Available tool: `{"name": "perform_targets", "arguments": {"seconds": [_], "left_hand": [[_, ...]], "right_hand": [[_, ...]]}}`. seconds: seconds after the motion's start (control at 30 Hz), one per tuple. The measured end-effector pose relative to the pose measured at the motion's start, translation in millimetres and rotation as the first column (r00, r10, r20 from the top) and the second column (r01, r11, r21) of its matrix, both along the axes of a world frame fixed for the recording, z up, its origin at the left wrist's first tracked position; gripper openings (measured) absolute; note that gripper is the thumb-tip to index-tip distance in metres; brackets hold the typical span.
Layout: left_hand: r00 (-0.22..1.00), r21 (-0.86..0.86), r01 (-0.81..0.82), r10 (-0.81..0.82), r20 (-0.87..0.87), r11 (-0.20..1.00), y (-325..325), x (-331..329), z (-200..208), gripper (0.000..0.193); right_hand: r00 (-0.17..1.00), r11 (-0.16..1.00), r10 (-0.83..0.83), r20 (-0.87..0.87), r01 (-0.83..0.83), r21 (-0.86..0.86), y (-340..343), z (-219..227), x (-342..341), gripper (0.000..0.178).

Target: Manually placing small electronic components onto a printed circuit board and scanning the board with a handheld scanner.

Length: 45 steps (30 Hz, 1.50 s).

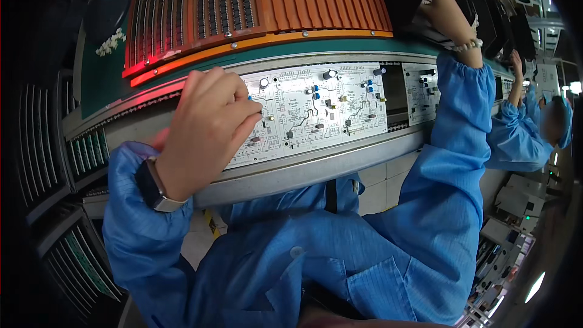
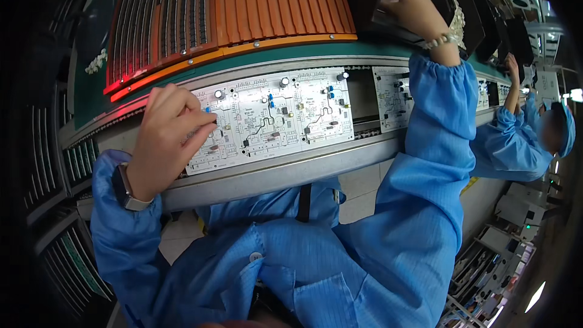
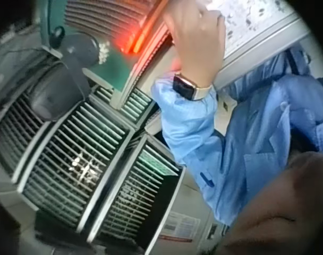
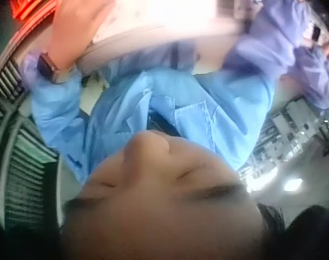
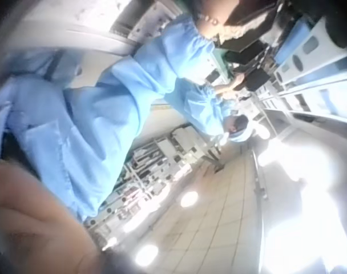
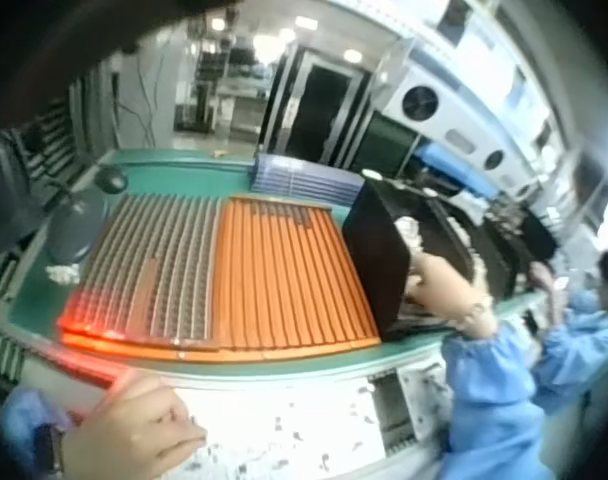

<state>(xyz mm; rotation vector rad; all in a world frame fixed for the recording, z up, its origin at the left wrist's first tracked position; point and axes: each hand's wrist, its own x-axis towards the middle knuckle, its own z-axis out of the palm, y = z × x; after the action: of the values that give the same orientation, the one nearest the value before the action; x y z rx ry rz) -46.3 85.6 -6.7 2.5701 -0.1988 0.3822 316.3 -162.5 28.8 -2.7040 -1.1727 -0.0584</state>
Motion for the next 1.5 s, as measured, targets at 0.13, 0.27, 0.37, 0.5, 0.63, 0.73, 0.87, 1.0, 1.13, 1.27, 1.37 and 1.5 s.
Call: {"name": "perform_targets", "arguments": {"seconds": [0.13, 0.27, 0.37, 0.5, 0.63, 0.73, 0.87, 1.0, 1.13, 1.27, 1.37, 1.5], "left_hand": [[0.999, -0.027, 0.029, -0.029, -0.020, 0.999, -5.2, 2.5, -4.5, 0.011], [0.998, -0.056, -0.005, 0.001, -0.070, 0.998, -4.8, 1.3, -8.7, 0.012], [0.999, -0.039, 0.010, -0.012, -0.045, 0.999, -5.5, 6.5, -8.5, 0.012], [0.999, -0.040, -0.002, 0.000, -0.054, 0.999, -6.9, 6.6, -8.7, 0.017], [0.998, -0.014, -0.012, 0.011, -0.065, 1.000, -8.4, 6.5, -7.2, 0.017], [0.998, 0.045, -0.020, 0.023, -0.050, 0.999, -13.3, 7.3, -2.0, 0.017], [0.998, 0.153, -0.012, 0.022, -0.062, 0.988, -17.5, 8.0, 2.0, 0.015], [0.995, 0.183, 0.031, -0.013, -0.100, 0.983, -19.2, 12.5, 9.1, 0.014], [0.989, 0.293, 0.112, -0.077, -0.130, 0.950, -18.6, 10.7, 7.4, 0.010], [0.973, 0.370, 0.226, -0.191, -0.130, 0.901, -27.0, 2.3, 5.8, 0.022], [0.972, 0.471, 0.232, -0.189, -0.138, 0.851, -33.3, -10.0, -5.3, 0.031], [0.972, 0.640, 0.212, -0.224, -0.064, 0.739, -39.6, -8.4, -0.5, 0.027]], "right_hand": [[0.990, 0.996, 0.082, 0.113, -0.080, -0.026, -6.4, -12.0, 13.2, 0.022], [0.991, 0.962, 0.126, 0.046, -0.134, 0.238, 24.4, 9.8, -36.4, 0.016], [0.996, 0.976, 0.054, 0.067, -0.067, 0.208, 11.2, -6.8, -17.6, 0.021], [0.996, 0.971, 0.014, 0.091, -0.035, 0.235, 16.3, -0.8, -24.6, 0.019], [0.992, 0.957, -0.122, -0.024, 0.124, 0.263, 21.9, 20.1, -43.0, 0.015], [0.960, 0.960, -0.160, 0.228, 0.099, 0.261, 24.4, 35.1, -61.6, 0.016], [0.994, 0.927, -0.010, 0.105, -0.030, 0.373, 29.9, 63.8, -89.9, 0.014], [0.975, 0.915, 0.060, 0.215, -0.140, 0.378, 32.6, 76.0, -103.3, 0.014], [0.980, 0.942, 0.072, 0.183, -0.127, 0.310, 44.6, 85.7, -116.8, 0.012], [0.939, 0.885, 0.306, 0.154, -0.341, 0.317, 60.6, 82.4, -117.7, 0.015], [0.951, 0.945, 0.309, -0.007, -0.306, 0.115, 104.0, 55.2, -103.2, 0.018], [0.664, 0.545, 0.698, 0.266, -0.253, -0.799, 153.2, 23.1, -76.4, 0.029]]}}
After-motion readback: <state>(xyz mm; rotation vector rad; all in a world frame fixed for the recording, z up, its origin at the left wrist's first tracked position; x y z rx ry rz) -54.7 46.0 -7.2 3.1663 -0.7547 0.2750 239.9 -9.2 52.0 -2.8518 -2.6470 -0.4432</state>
